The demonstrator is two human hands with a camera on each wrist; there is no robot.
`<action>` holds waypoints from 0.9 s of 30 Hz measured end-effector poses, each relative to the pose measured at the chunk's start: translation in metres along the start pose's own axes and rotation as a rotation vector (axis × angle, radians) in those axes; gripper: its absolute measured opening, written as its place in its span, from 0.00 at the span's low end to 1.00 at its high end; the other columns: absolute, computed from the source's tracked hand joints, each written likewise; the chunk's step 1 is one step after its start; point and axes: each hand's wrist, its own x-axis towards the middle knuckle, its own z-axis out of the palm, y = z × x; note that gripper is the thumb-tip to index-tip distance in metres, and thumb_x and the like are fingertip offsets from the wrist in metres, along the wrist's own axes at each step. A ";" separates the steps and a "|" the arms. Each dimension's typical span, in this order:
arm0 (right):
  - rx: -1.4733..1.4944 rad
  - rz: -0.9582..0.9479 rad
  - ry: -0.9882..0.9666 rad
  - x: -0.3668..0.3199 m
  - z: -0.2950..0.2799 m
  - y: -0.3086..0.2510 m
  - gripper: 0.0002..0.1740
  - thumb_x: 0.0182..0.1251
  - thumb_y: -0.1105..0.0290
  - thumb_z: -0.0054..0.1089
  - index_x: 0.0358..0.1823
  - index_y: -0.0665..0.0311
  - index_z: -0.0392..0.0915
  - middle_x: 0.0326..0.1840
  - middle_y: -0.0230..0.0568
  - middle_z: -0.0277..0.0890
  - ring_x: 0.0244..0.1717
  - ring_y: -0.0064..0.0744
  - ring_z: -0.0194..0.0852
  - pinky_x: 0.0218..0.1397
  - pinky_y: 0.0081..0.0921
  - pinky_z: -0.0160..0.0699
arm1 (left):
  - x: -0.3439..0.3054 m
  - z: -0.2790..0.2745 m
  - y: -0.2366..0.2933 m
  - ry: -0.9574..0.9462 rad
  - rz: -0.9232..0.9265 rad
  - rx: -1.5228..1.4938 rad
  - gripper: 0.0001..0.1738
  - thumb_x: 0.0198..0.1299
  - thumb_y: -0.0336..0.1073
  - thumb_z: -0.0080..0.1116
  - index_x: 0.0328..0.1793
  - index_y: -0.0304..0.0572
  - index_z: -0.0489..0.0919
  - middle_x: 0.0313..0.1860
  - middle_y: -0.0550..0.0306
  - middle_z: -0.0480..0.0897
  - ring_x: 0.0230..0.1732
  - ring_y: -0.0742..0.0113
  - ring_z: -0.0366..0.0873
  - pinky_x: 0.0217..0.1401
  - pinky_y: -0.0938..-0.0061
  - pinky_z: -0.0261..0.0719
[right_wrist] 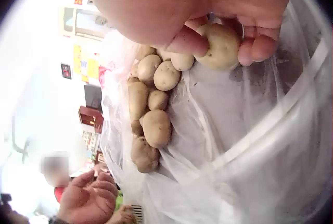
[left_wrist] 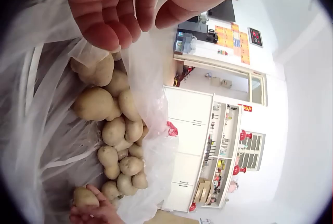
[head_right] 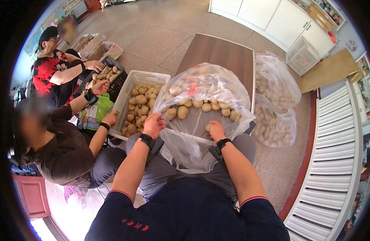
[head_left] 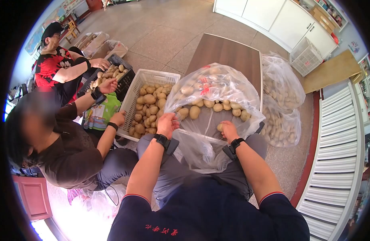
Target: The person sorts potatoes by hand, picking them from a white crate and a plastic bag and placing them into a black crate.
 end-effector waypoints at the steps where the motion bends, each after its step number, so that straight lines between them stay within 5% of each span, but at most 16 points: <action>1: 0.001 -0.001 0.001 -0.004 0.003 -0.003 0.20 0.62 0.66 0.55 0.55 0.62 0.77 0.43 0.55 0.79 0.44 0.63 0.77 0.52 0.45 0.78 | -0.002 0.002 -0.001 -0.037 -0.021 0.032 0.13 0.64 0.38 0.58 0.51 0.41 0.75 0.38 0.56 0.79 0.28 0.66 0.77 0.28 0.71 0.79; 4: 0.019 0.036 0.044 -0.010 0.014 -0.003 0.19 0.64 0.67 0.54 0.55 0.64 0.76 0.40 0.55 0.79 0.39 0.65 0.77 0.50 0.46 0.79 | -0.003 0.008 -0.007 -0.118 -0.063 0.119 0.14 0.64 0.39 0.59 0.51 0.41 0.75 0.38 0.56 0.79 0.29 0.65 0.78 0.29 0.71 0.81; 6: -0.666 -0.640 0.171 -0.014 0.021 0.004 0.19 0.64 0.67 0.54 0.55 0.64 0.75 0.41 0.57 0.78 0.43 0.65 0.76 0.53 0.48 0.77 | -0.004 0.012 -0.011 -0.160 -0.086 0.174 0.14 0.64 0.39 0.59 0.51 0.41 0.75 0.38 0.56 0.79 0.30 0.65 0.79 0.30 0.72 0.81; 9: -0.662 -0.722 0.150 -0.019 0.039 0.010 0.18 0.63 0.66 0.55 0.53 0.65 0.76 0.42 0.59 0.78 0.48 0.64 0.75 0.56 0.48 0.75 | -0.006 0.017 -0.014 -0.226 -0.129 0.329 0.11 0.66 0.40 0.59 0.48 0.44 0.75 0.38 0.58 0.79 0.31 0.65 0.80 0.32 0.71 0.82; 13: -0.702 -0.723 0.030 -0.029 0.045 0.009 0.18 0.62 0.66 0.56 0.52 0.65 0.77 0.45 0.62 0.78 0.53 0.64 0.72 0.60 0.49 0.72 | -0.006 0.017 -0.016 -0.234 -0.149 0.346 0.12 0.66 0.41 0.59 0.49 0.44 0.75 0.40 0.58 0.79 0.32 0.65 0.81 0.34 0.70 0.83; 16: -0.744 -0.698 0.017 -0.030 0.051 -0.004 0.19 0.64 0.63 0.58 0.52 0.67 0.77 0.45 0.56 0.80 0.46 0.54 0.79 0.53 0.43 0.78 | -0.008 0.018 -0.015 -0.238 -0.155 0.349 0.14 0.67 0.42 0.59 0.51 0.43 0.74 0.41 0.58 0.79 0.33 0.64 0.81 0.35 0.69 0.83; 18: -0.187 -0.143 -0.217 -0.035 0.062 -0.021 0.23 0.68 0.57 0.58 0.53 0.69 0.76 0.43 0.46 0.81 0.36 0.37 0.80 0.40 0.33 0.81 | -0.011 0.020 -0.014 -0.243 -0.158 0.361 0.15 0.67 0.43 0.59 0.53 0.43 0.74 0.41 0.57 0.78 0.34 0.63 0.82 0.35 0.69 0.83; 21: -0.053 -0.085 -0.344 -0.052 0.077 -0.053 0.26 0.71 0.52 0.56 0.53 0.70 0.77 0.42 0.41 0.81 0.31 0.26 0.78 0.31 0.24 0.77 | -0.016 0.025 -0.012 -0.272 -0.175 0.343 0.19 0.67 0.47 0.59 0.57 0.44 0.73 0.43 0.56 0.79 0.36 0.61 0.83 0.36 0.68 0.84; 27: -0.136 -0.209 -0.442 -0.068 0.093 -0.076 0.25 0.74 0.52 0.52 0.56 0.69 0.78 0.46 0.39 0.81 0.34 0.23 0.77 0.33 0.23 0.76 | -0.020 0.021 -0.005 -0.438 -0.273 0.218 0.20 0.71 0.50 0.52 0.58 0.45 0.73 0.42 0.53 0.80 0.34 0.62 0.82 0.32 0.69 0.82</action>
